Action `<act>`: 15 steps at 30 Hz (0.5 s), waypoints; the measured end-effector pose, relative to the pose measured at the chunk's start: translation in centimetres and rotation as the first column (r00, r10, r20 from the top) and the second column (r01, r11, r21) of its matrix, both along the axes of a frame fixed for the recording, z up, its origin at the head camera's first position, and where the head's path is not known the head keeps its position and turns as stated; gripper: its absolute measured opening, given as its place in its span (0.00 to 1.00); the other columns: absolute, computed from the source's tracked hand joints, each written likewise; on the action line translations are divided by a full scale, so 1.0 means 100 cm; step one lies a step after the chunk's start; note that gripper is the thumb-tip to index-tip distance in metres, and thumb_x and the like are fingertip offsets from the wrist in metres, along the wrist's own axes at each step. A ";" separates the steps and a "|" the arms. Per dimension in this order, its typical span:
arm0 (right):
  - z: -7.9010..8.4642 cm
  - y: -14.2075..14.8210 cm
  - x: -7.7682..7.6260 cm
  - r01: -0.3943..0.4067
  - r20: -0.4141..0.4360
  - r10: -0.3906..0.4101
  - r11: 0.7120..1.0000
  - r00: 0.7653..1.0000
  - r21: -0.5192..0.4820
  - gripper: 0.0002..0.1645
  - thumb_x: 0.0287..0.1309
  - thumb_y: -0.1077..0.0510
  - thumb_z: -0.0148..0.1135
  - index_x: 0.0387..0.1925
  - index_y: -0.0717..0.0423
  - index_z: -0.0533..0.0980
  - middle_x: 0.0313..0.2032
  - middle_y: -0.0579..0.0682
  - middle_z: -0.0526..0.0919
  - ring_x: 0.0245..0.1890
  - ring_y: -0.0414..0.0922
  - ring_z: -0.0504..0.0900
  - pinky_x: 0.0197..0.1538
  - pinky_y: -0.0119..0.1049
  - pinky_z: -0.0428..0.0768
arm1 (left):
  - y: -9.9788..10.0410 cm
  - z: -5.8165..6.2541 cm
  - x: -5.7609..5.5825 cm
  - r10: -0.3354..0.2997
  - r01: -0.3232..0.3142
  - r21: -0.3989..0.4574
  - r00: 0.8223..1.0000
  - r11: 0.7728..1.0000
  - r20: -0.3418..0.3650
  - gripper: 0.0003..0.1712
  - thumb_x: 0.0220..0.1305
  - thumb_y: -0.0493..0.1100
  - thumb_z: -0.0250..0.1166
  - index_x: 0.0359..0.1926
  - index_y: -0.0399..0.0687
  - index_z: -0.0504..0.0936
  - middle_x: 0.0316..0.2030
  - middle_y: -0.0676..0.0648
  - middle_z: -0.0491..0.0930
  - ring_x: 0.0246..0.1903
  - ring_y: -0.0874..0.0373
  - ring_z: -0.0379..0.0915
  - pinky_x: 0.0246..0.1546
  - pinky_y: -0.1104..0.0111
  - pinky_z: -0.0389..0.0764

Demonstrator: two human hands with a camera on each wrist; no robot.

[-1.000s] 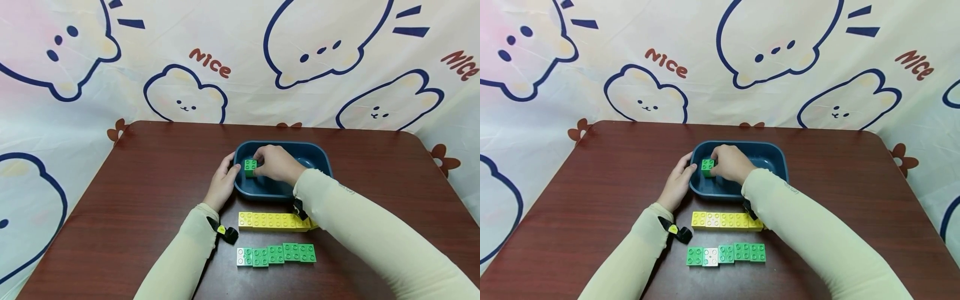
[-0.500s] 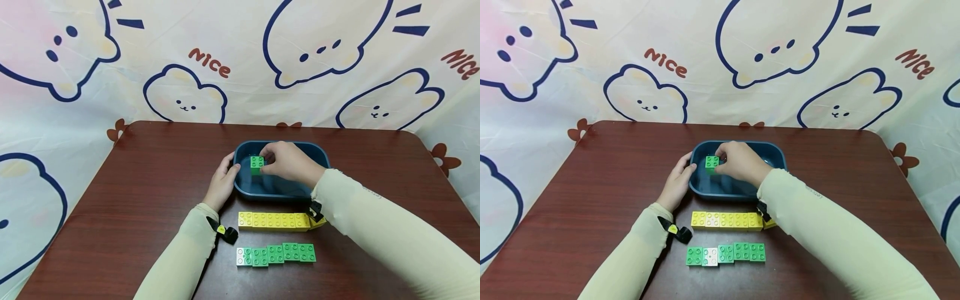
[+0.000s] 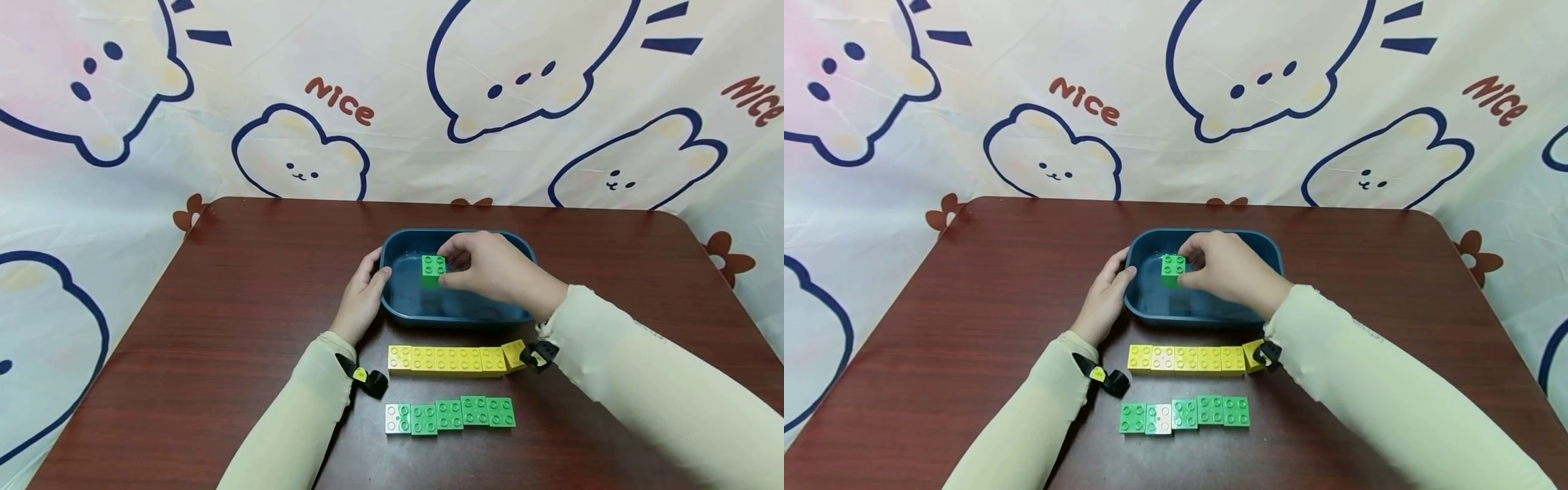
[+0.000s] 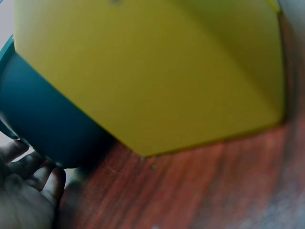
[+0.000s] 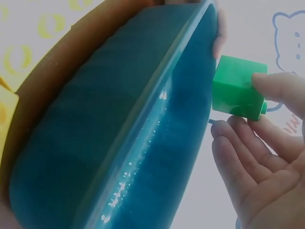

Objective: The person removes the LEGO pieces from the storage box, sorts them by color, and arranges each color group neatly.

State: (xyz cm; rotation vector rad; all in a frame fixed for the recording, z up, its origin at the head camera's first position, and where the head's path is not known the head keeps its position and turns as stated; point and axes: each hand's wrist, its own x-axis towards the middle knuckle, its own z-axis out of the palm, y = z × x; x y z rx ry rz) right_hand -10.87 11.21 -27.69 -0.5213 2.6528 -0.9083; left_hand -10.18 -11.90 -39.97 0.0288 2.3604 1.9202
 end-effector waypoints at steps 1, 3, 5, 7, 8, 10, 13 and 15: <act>0.001 0.002 0.002 0.000 -0.002 0.000 1.000 1.000 -0.007 0.21 0.58 0.54 0.73 0.52 0.54 0.80 0.43 0.48 0.85 0.44 0.45 0.82 0.48 0.44 0.83 | 0.000 0.000 0.000 0.000 0.000 0.001 1.000 1.000 -0.002 0.26 0.77 0.52 0.51 0.73 0.61 0.66 0.71 0.56 0.65 0.70 0.59 0.57 0.70 0.50 0.59; 0.003 0.006 0.005 0.002 -0.006 -0.002 1.000 1.000 -0.015 0.20 0.58 0.54 0.73 0.52 0.54 0.80 0.43 0.48 0.85 0.45 0.45 0.82 0.48 0.44 0.83 | 0.000 0.000 0.001 -0.002 0.002 0.002 1.000 1.000 0.001 0.26 0.77 0.53 0.51 0.73 0.62 0.65 0.71 0.56 0.65 0.70 0.59 0.57 0.70 0.50 0.59; 0.006 0.010 0.008 0.007 -0.015 -0.007 1.000 1.000 -0.018 0.21 0.58 0.53 0.73 0.52 0.54 0.81 0.43 0.49 0.85 0.45 0.46 0.82 0.48 0.44 0.83 | 0.000 0.000 0.001 -0.003 0.002 0.004 1.000 1.000 0.004 0.27 0.77 0.53 0.51 0.73 0.62 0.65 0.71 0.57 0.65 0.70 0.60 0.56 0.70 0.51 0.60; 0.008 0.013 0.012 0.014 -0.022 -0.015 1.000 1.000 -0.021 0.21 0.58 0.54 0.73 0.52 0.54 0.81 0.43 0.49 0.85 0.45 0.46 0.82 0.48 0.44 0.83 | 0.000 0.000 0.000 -0.002 0.002 0.008 1.000 1.000 0.000 0.27 0.77 0.53 0.51 0.73 0.62 0.65 0.71 0.57 0.64 0.70 0.60 0.56 0.70 0.51 0.59; 0.010 0.015 0.013 0.018 -0.025 -0.019 1.000 1.000 -0.022 0.21 0.58 0.54 0.73 0.52 0.54 0.81 0.43 0.49 0.85 0.45 0.46 0.82 0.48 0.44 0.83 | 0.000 0.000 0.000 -0.002 0.002 0.009 1.000 1.000 -0.002 0.27 0.77 0.53 0.51 0.73 0.62 0.65 0.71 0.57 0.65 0.70 0.60 0.56 0.70 0.51 0.59; 0.012 0.019 0.017 0.024 -0.036 -0.024 1.000 0.999 -0.020 0.22 0.57 0.54 0.74 0.52 0.53 0.81 0.44 0.48 0.85 0.45 0.46 0.82 0.47 0.44 0.83 | 0.000 0.000 0.000 0.001 -0.001 0.010 1.000 1.000 -0.003 0.26 0.77 0.53 0.51 0.73 0.62 0.65 0.71 0.57 0.65 0.70 0.60 0.56 0.70 0.51 0.59; 0.015 0.025 0.024 0.028 -0.044 -0.030 0.999 0.999 -0.025 0.22 0.57 0.54 0.74 0.53 0.51 0.81 0.44 0.46 0.85 0.45 0.45 0.82 0.48 0.44 0.83 | 0.000 0.000 0.000 0.002 -0.002 0.009 1.000 1.000 -0.004 0.26 0.77 0.53 0.51 0.73 0.62 0.65 0.71 0.57 0.65 0.71 0.61 0.56 0.70 0.52 0.59; 0.015 0.029 0.028 0.024 -0.049 -0.026 0.999 0.998 -0.031 0.23 0.56 0.54 0.75 0.53 0.51 0.81 0.44 0.46 0.84 0.45 0.45 0.82 0.49 0.45 0.82 | 0.000 0.000 0.001 0.005 -0.005 0.007 1.000 1.000 -0.002 0.26 0.77 0.53 0.51 0.73 0.63 0.66 0.71 0.57 0.65 0.71 0.61 0.56 0.70 0.52 0.59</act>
